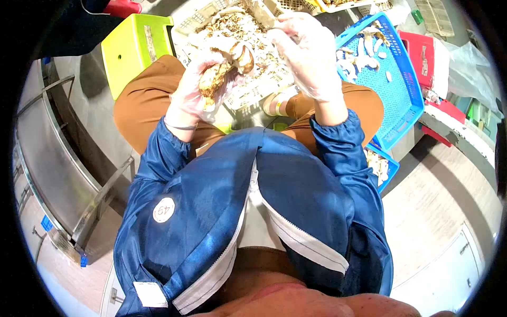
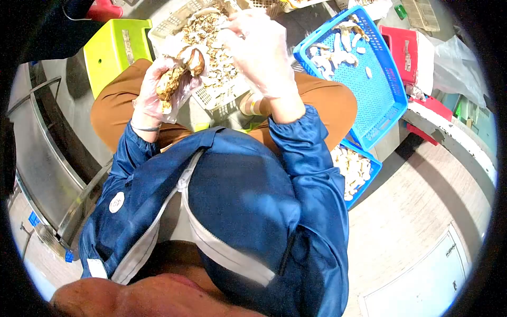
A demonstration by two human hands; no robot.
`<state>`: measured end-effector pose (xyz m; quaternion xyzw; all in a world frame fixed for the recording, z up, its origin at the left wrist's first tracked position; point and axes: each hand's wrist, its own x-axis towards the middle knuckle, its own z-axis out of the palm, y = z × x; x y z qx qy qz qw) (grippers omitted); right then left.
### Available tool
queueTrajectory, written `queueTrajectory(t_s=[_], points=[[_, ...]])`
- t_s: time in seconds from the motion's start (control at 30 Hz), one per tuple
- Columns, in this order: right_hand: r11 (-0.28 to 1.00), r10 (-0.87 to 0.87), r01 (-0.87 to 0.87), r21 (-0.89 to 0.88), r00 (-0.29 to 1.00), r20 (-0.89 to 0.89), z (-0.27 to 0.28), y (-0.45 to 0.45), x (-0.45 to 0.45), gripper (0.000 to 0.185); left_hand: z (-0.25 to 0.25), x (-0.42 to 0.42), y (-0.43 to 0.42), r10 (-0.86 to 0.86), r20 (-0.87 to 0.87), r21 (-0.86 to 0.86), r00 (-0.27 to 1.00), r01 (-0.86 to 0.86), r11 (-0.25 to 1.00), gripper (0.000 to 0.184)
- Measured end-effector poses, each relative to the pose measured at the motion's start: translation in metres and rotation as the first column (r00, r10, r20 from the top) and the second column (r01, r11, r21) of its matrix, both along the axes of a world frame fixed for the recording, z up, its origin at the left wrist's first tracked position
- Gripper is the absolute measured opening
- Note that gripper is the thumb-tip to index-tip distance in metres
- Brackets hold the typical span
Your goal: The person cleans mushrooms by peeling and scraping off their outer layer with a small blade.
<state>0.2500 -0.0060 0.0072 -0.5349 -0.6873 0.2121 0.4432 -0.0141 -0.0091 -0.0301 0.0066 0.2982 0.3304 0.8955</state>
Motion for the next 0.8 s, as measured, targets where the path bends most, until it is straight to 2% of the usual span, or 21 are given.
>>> queueTrajectory(t_s=[0.07,0.13,0.17,0.27,0.3,0.4,0.5,0.6,0.73,0.8], points=[[0.992,0.095,-0.101,-0.081,0.993,-0.077,0.018,-0.008,-0.011,0.013,0.001,0.001,-0.001,0.033,-0.016,0.048,0.999,-0.033,0.998,0.031],[0.985,0.165,-0.171,-0.034,0.977,-0.134,0.026,-0.013,-0.017,0.013,0.003,0.007,0.002,0.078,-0.025,0.108,0.997,-0.074,0.991,0.031],[0.976,0.209,-0.217,-0.030,0.961,-0.183,0.023,-0.012,-0.019,0.013,0.001,0.009,0.000,0.105,-0.082,0.110,0.991,-0.095,0.989,0.029],[0.959,0.234,-0.267,-0.096,0.936,-0.262,0.028,-0.017,-0.025,0.014,-0.009,0.003,0.001,0.074,-0.050,0.223,0.996,-0.061,0.973,0.028],[0.959,0.238,-0.270,-0.084,0.932,-0.275,0.028,-0.018,-0.025,0.015,-0.008,0.004,-0.001,0.086,-0.109,0.209,0.990,-0.062,0.976,0.029],[0.964,0.260,-0.267,0.009,0.930,-0.261,0.017,-0.015,-0.029,0.017,-0.006,0.003,0.000,0.067,-0.064,0.275,0.996,-0.047,0.960,0.028],[0.953,0.252,-0.292,-0.080,0.910,-0.329,0.023,-0.019,-0.027,0.019,-0.005,0.001,0.000,0.088,-0.117,0.255,0.989,-0.056,0.965,0.028],[0.903,0.179,-0.339,-0.266,0.856,-0.484,0.027,-0.024,-0.028,0.019,0.000,0.002,-0.001,0.104,-0.167,0.286,0.980,-0.053,0.957,0.028],[0.899,0.176,-0.329,-0.289,0.876,-0.448,0.032,-0.024,-0.028,0.016,-0.004,-0.003,0.002,0.019,-0.150,0.327,0.988,0.032,0.944,0.031],[0.905,0.183,-0.331,-0.268,0.871,-0.457,0.024,-0.022,-0.026,0.016,0.000,0.001,-0.001,0.048,-0.204,0.361,0.978,0.029,0.932,0.033]])
